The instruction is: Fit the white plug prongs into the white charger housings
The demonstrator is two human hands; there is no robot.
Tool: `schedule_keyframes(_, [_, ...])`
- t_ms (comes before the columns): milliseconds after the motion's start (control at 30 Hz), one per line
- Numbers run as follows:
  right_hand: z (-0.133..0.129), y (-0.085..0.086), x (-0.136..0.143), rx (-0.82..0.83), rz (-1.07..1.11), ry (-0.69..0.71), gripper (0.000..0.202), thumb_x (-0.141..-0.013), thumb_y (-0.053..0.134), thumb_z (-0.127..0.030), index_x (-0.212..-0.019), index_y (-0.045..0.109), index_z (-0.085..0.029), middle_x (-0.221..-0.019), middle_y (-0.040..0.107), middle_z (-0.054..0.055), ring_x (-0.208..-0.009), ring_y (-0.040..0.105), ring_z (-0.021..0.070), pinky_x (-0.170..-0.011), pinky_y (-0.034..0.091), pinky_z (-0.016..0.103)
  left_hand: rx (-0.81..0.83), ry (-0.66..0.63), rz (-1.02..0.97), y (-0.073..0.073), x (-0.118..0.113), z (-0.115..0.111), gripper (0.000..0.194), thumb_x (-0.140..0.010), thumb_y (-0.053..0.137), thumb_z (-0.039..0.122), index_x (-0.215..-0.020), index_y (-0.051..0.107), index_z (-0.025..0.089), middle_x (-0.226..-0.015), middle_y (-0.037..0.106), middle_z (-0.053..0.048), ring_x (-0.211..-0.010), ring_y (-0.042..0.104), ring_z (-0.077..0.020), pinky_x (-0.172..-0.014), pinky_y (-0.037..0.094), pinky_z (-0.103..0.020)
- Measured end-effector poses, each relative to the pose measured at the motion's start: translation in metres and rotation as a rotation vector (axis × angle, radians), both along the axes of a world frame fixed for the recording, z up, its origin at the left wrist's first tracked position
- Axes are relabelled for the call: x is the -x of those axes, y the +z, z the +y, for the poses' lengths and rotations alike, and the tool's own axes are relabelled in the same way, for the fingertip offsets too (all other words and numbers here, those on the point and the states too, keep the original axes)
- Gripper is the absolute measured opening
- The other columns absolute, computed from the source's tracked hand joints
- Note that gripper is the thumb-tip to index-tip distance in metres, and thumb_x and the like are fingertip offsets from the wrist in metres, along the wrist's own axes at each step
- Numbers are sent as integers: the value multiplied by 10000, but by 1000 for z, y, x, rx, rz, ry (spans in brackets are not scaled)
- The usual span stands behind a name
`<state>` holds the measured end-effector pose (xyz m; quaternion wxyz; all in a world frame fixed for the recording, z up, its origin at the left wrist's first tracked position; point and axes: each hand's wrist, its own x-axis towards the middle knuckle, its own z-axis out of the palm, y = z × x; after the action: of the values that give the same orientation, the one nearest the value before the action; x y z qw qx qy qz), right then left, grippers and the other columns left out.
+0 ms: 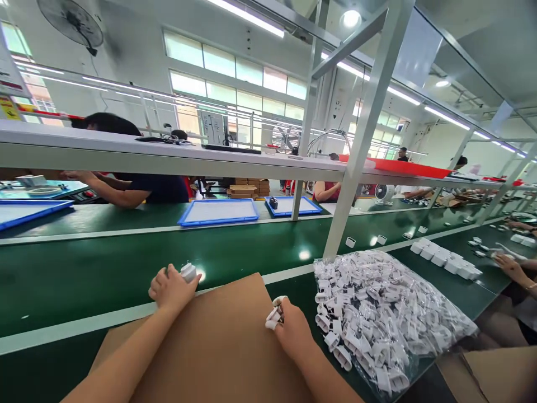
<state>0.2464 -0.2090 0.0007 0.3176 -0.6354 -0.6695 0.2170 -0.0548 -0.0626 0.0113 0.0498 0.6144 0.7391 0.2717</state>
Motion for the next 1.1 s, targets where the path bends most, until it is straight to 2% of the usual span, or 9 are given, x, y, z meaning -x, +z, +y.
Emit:
schedule_keyframes(67, [-1,-1,3,42,43,55,327,-787,640,-163,-1108,640,-223,-909,733,25,-810,690,212,-689,464,264,-253,121,-12,-14,-18,-17,730,-901,397,560,-1473,382,107,-1488,420,-260,-1473,258,-429,-1113,305,-622])
schedule_keyframes(133, [-3,-4,7,33,20,126,360,-832,574,-156,-1181,652,-200,-1001,719,71,-888,685,237,-754,484,301,-330,-79,30,-36,-38,-40,784,-918,392,585,-1528,317,97,-1565,358,-238,-1486,282,-365,-1168,294,-551])
schedule_keyframes(233, [-5,-13,15,-33,-23,211,443,-846,453,-85,-1214,680,-182,-1085,672,119,-940,666,249,-820,500,345,-198,-417,187,-68,-63,-77,844,-929,398,671,-1563,328,118,-1631,323,-170,-1523,245,-339,-1220,248,-515])
schedule_keyframes(300, [-4,-21,18,-50,63,251,467,-853,444,-93,-1255,665,-181,-1102,664,122,-960,663,242,-862,512,355,-88,-577,267,-78,-73,-95,791,-952,372,675,-1557,380,164,-1631,349,-118,-1510,301,-309,-1235,248,-485])
schedule_keyframes(467, [5,-42,22,-4,400,193,437,-877,550,-277,-1293,616,-160,-1165,687,141,-1043,671,262,-965,509,402,27,-663,232,-63,-79,-114,769,-962,381,663,-1524,442,141,-1622,347,-135,-1498,334,-326,-1241,247,-532])
schedule_keyframes(633, [11,-41,31,54,613,67,389,-792,685,-407,-1091,667,-159,-980,735,118,-891,690,259,-867,536,398,-46,-749,-47,-48,-69,-118,566,-825,699,404,-1360,615,236,-1476,564,-100,-1394,475,-335,-1179,371,-535])
schedule_keyframes(800, [15,-33,48,124,750,67,435,-643,835,-445,-954,680,-183,-886,734,74,-799,672,218,-745,522,333,-22,-889,-404,-46,-67,-113,117,-878,643,310,-892,728,232,-1066,744,-60,-1079,652,-245,-1016,479,-422])
schedule_keyframes(1000, [23,-26,57,282,851,67,514,-569,899,-462,-945,695,-177,-836,720,56,-669,580,152,-513,373,232,137,-828,-614,-32,-66,-109,172,-857,629,349,-786,661,196,-924,718,-47,-899,635,-211,-862,480,-346])
schedule_keyframes(1100, [24,-24,57,243,926,86,493,-585,905,-444,-950,705,-180,-853,716,49,-736,600,151,-594,429,236,208,-787,-681,-27,-64,-110,199,-876,579,366,-835,670,193,-927,707,-48,-891,625,-209,-844,477,-336])
